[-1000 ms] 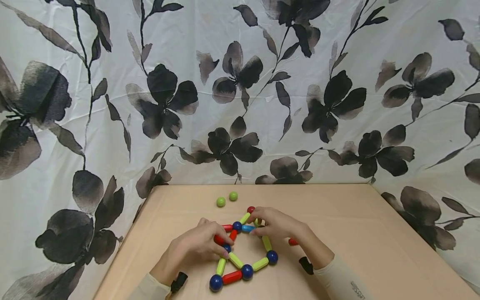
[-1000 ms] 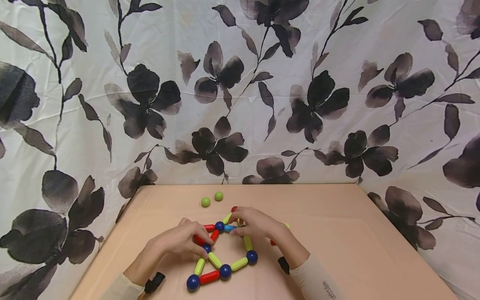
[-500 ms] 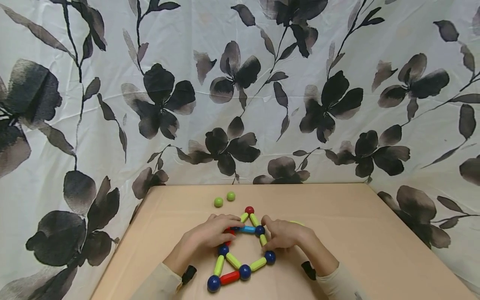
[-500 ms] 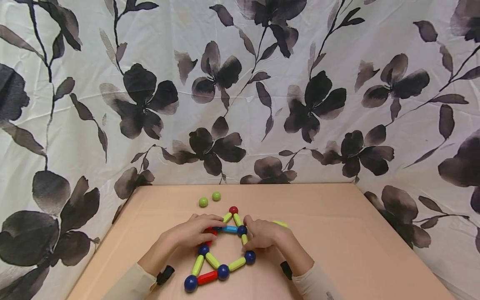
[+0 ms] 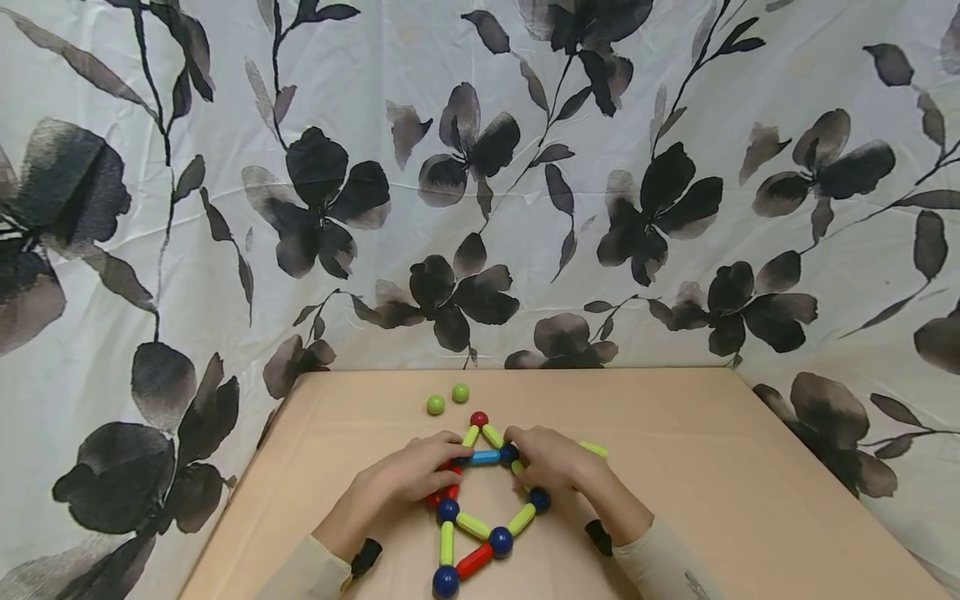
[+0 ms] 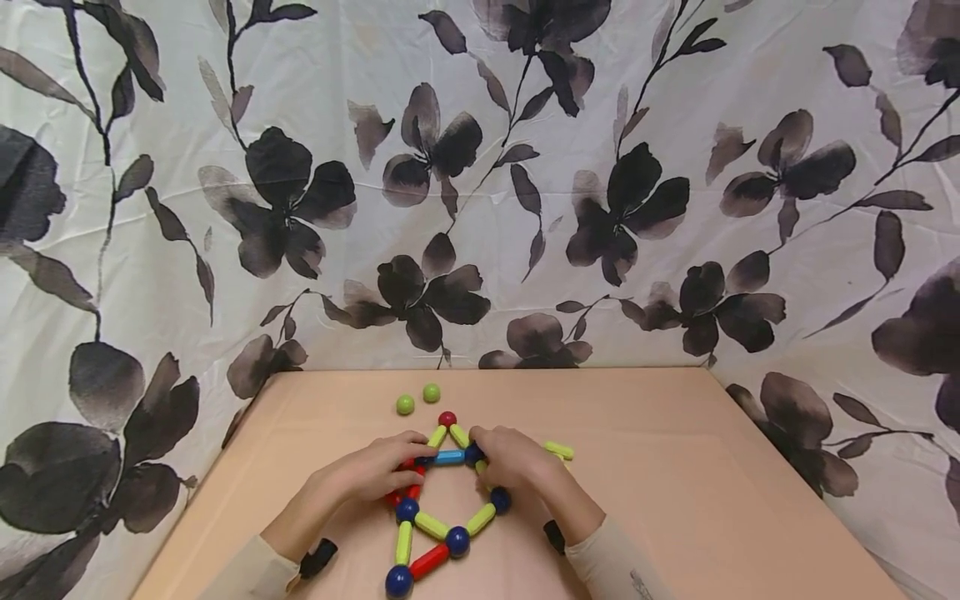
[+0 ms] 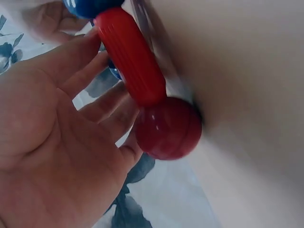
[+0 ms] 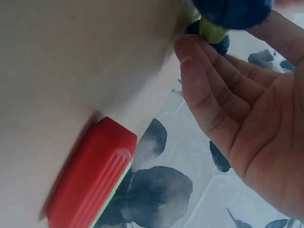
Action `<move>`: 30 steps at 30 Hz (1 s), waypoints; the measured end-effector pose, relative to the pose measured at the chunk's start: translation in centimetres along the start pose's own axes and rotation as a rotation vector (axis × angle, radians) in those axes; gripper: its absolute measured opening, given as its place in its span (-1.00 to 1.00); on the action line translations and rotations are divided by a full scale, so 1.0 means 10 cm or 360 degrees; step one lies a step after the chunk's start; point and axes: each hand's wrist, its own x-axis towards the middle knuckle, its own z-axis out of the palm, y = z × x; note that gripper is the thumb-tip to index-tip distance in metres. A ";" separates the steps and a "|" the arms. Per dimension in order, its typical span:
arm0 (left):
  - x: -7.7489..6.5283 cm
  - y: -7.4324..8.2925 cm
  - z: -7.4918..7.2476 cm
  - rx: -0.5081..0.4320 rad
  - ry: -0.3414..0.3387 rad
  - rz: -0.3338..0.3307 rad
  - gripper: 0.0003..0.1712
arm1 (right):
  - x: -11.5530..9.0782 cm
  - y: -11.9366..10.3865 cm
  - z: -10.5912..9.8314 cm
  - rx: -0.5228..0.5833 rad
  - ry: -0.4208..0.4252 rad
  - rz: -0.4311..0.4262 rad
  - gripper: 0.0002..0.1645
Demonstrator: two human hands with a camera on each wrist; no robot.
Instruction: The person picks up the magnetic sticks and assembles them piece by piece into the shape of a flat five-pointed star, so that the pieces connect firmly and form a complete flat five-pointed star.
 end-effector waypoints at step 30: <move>-0.21 -0.12 -0.01 0.0015 -0.0020 0.0088 -0.54 | 0.65 0.04 -0.08 0.0197 -0.0164 -0.0443 -0.48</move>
